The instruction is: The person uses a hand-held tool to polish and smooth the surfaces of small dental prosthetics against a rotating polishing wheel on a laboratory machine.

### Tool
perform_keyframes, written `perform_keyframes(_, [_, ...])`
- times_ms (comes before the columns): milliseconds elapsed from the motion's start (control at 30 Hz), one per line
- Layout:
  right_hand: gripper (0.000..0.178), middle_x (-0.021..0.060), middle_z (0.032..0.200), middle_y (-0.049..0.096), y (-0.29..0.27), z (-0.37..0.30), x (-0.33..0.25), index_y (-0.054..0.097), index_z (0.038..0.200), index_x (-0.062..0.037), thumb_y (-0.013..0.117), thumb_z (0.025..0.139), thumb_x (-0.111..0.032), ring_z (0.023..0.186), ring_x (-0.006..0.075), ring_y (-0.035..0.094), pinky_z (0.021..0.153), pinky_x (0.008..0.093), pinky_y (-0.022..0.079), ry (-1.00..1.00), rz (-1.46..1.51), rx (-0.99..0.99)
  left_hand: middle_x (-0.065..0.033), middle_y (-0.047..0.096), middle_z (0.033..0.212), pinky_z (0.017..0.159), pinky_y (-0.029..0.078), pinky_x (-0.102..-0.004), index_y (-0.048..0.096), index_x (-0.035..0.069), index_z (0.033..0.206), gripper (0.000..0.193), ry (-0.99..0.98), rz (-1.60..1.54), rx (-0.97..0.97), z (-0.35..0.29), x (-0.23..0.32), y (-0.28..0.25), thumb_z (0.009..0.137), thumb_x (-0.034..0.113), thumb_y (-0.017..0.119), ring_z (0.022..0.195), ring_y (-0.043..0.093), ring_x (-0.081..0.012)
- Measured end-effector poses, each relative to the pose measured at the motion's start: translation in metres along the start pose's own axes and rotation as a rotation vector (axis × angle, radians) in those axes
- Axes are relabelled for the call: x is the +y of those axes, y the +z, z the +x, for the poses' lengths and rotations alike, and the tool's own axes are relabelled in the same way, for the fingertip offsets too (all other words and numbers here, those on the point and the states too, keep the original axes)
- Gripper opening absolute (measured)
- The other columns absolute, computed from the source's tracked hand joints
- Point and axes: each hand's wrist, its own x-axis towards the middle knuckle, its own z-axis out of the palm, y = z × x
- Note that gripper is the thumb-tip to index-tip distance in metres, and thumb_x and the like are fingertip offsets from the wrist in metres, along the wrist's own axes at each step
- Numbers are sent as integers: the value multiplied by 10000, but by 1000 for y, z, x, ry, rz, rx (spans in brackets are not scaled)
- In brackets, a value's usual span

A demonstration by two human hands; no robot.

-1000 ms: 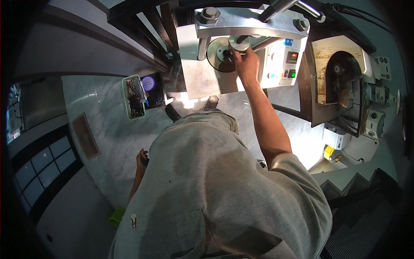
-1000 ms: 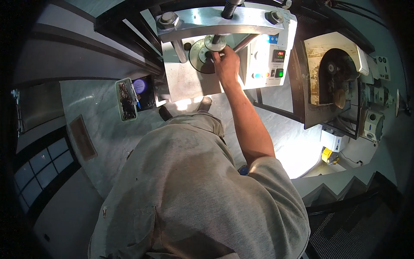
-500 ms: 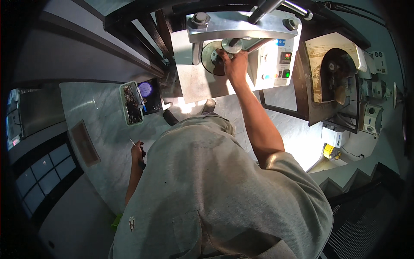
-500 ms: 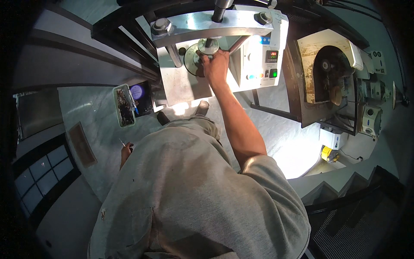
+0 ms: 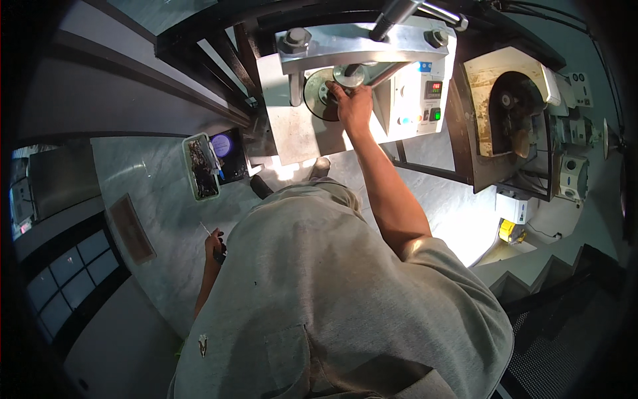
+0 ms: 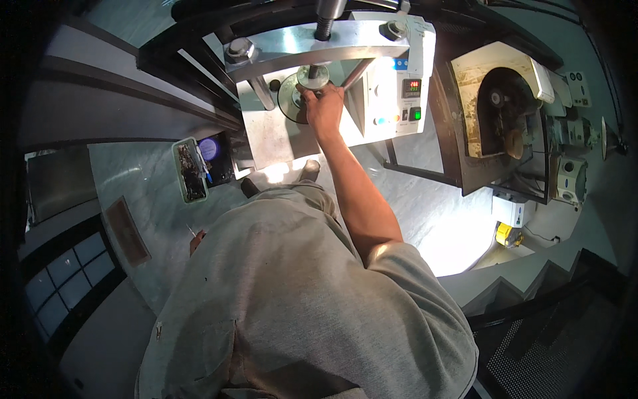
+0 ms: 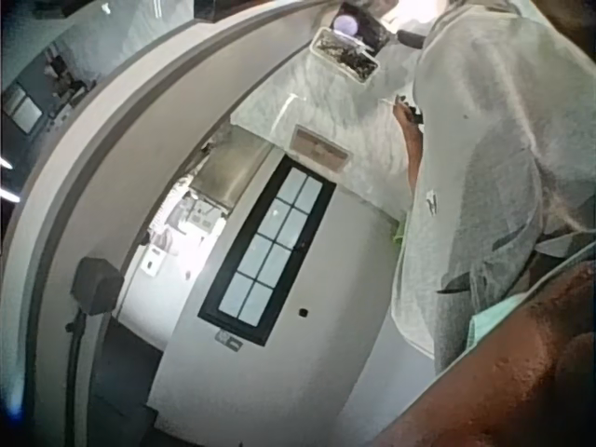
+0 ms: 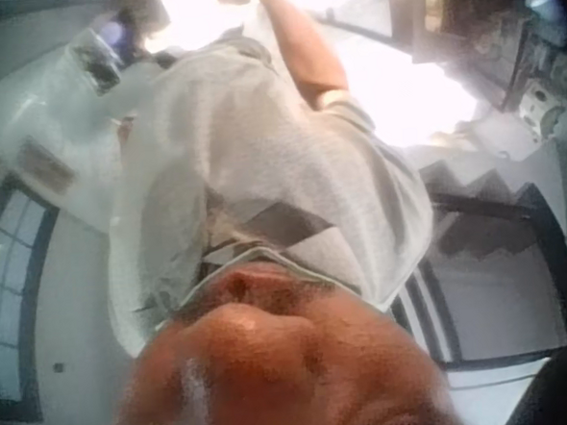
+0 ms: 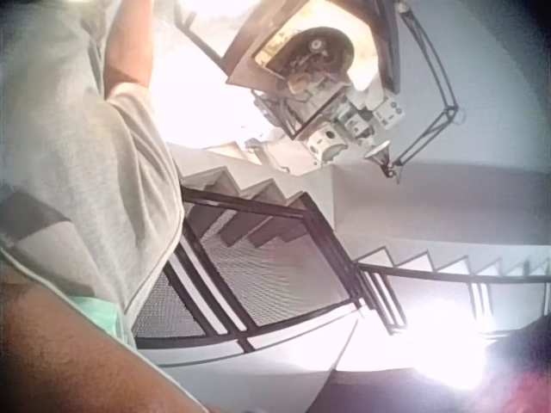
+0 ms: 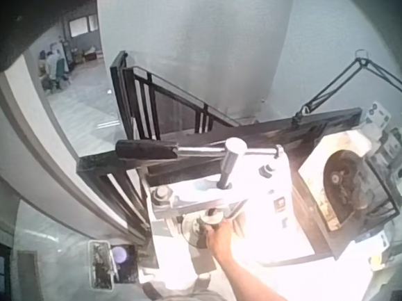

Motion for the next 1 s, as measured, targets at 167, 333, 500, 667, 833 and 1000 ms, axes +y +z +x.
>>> perform_keyframes(167, [224, 115, 856, 687, -3, -2, 1, 735, 914, -62, 766, 773, -234, 859, 282, 598, 818, 379, 455, -59, 7, 117, -2, 406, 583, 374, 338, -306, 634, 16, 925, 369, 46, 126, -29, 5, 1, 1, 899, 382, 593, 386, 404, -136])
perform_keyframes(333, [283, 77, 806, 723, 2, 8, 18, 740, 928, -41, 784, 792, -286, 736, 171, 657, 727, 312, 484, -56, 62, 143, 3, 391, 573, 372, 330, -307, 629, 10, 935, 372, 2, 58, -18, 1, 14, 8, 906, 378, 581, 379, 383, -132])
perform_keyframes(500, [248, 46, 742, 699, 2, 3, 7, 738, 933, -35, 766, 809, -249, 691, 105, 617, 652, 268, 460, 83, 23, 54, 4, 373, 559, 367, 323, -313, 627, 6, 967, 371, 199, 126, -88, 9, -8, -7, 915, 368, 569, 376, 378, -136])
perform_keyframes(667, [271, 122, 746, 693, -6, -5, 9, 721, 926, -23, 726, 842, -281, 690, 211, 649, 645, 344, 473, -47, 23, 165, -4, 401, 577, 362, 321, -307, 629, 15, 951, 366, 5, 83, -44, 11, -2, -1, 902, 375, 589, 381, 387, -139])
perform_keyframes(833, [258, 185, 765, 644, -15, -15, -22, 644, 935, -9, 519, 962, -233, 703, 370, 622, 654, 418, 473, -201, -190, 127, -10, 420, 588, 360, 319, -307, 635, 20, 940, 372, -80, 24, 36, 14, -11, -5, 895, 387, 598, 386, 404, -138])
perform_keyframes(1000, [235, 187, 799, 647, -10, -20, -6, 603, 990, -9, 469, 980, -202, 745, 336, 635, 678, 394, 476, -100, -92, 124, -9, 418, 586, 358, 317, -306, 633, 26, 915, 373, -20, 79, -44, 0, -2, -7, 891, 397, 605, 383, 404, -137])
